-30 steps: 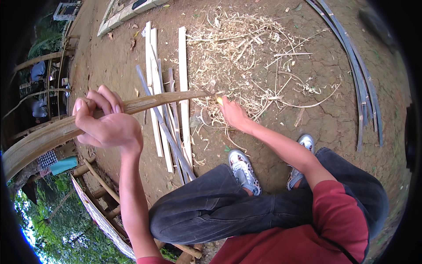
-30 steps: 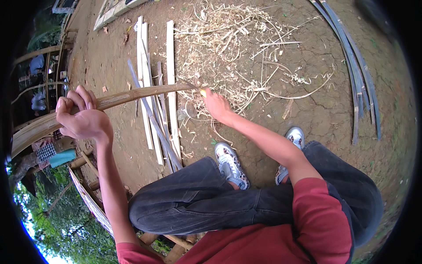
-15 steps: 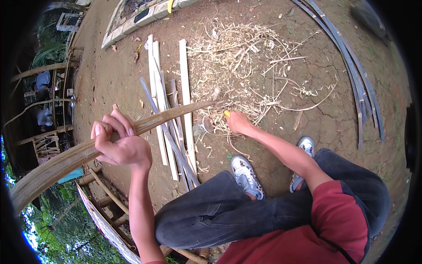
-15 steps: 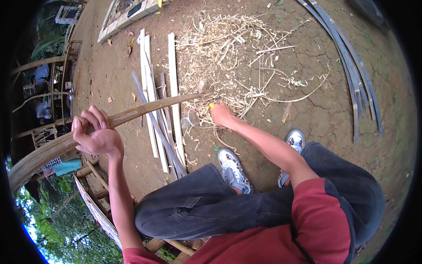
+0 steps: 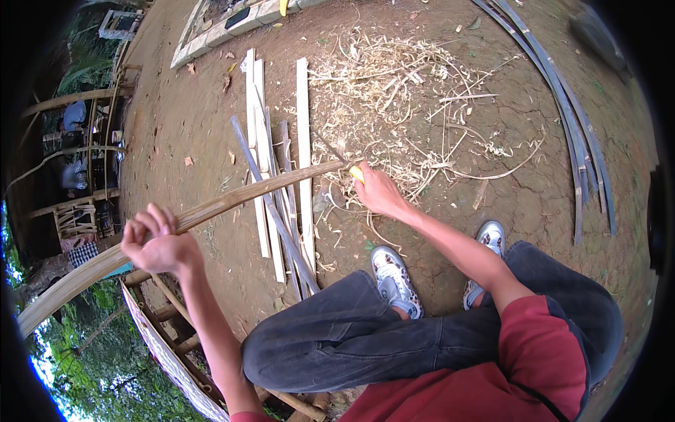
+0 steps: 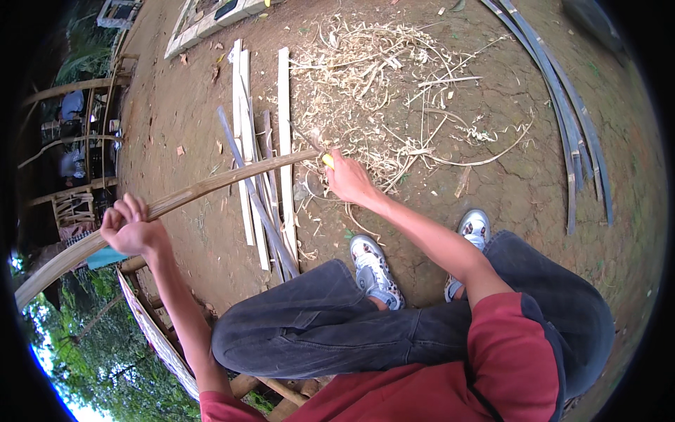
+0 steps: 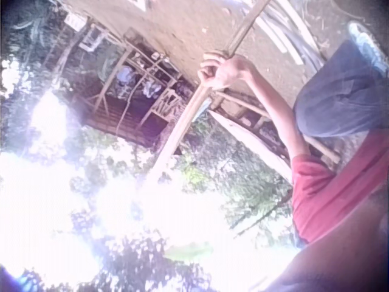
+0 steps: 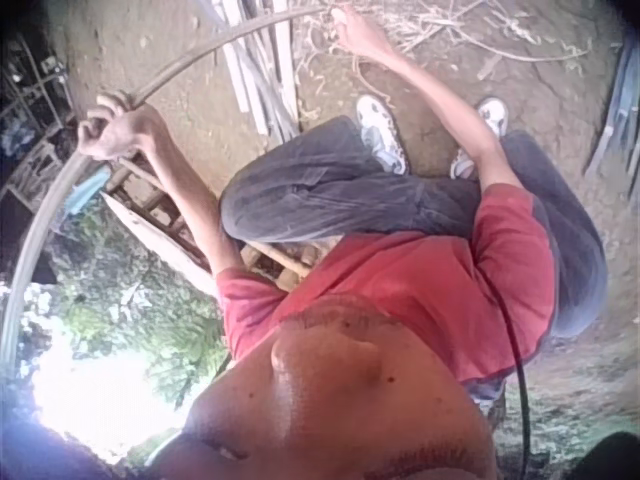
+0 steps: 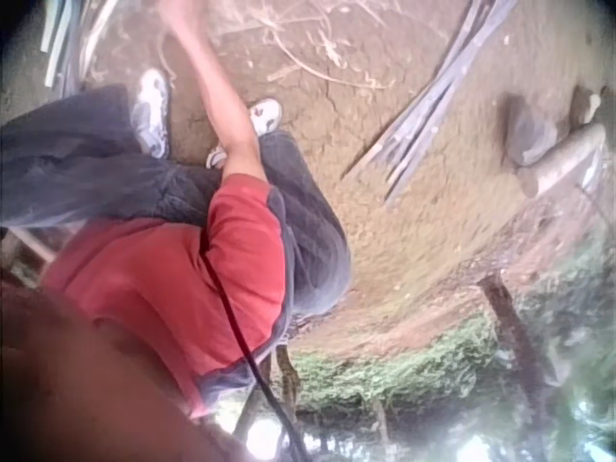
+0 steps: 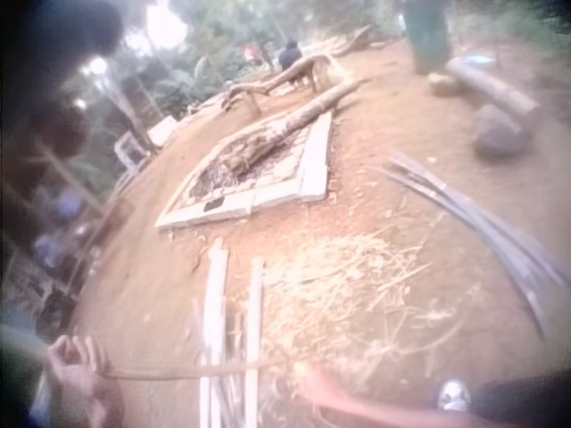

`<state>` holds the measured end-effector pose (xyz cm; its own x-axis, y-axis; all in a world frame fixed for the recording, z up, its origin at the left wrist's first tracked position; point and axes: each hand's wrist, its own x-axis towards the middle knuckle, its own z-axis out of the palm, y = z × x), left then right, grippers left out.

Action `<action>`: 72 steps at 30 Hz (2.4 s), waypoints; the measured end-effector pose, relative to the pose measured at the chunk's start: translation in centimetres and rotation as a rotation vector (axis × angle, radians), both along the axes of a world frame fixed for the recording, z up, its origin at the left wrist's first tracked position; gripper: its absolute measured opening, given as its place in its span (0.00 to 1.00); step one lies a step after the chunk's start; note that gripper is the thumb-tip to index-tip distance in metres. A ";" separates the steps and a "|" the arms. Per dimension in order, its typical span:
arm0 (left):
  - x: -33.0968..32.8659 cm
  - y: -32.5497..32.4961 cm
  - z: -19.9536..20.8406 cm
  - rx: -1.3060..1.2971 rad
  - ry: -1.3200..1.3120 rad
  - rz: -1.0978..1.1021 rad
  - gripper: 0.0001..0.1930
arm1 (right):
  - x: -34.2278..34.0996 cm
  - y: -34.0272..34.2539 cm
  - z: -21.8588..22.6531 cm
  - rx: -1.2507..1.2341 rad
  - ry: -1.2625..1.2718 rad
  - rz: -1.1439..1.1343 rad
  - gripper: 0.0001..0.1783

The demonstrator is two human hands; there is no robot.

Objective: The person uses a knife to shave thin strips of bark or outer fibers from a long bamboo pole, repeatedly pulling the blade along the length of the material.

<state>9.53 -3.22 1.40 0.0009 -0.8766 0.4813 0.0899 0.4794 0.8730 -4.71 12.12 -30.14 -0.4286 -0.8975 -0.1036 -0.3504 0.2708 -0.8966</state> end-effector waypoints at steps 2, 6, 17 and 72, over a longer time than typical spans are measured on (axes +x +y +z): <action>0.9 0.5 2.8 -0.003 0.015 0.025 0.17 | -0.3 0.0 0.9 0.010 -0.055 -0.028 0.14; 1.5 1.4 4.8 -0.009 0.065 0.075 0.17 | -1.0 -0.3 3.2 -0.022 -0.109 -0.050 0.14; 1.7 1.2 3.4 -0.004 -0.017 0.023 0.16 | -1.0 -0.3 5.6 -0.033 -0.127 -0.016 0.15; 2.4 -0.6 2.5 -0.006 -0.054 0.155 0.17 | 5.7 -2.9 6.6 -0.073 -0.278 0.144 0.15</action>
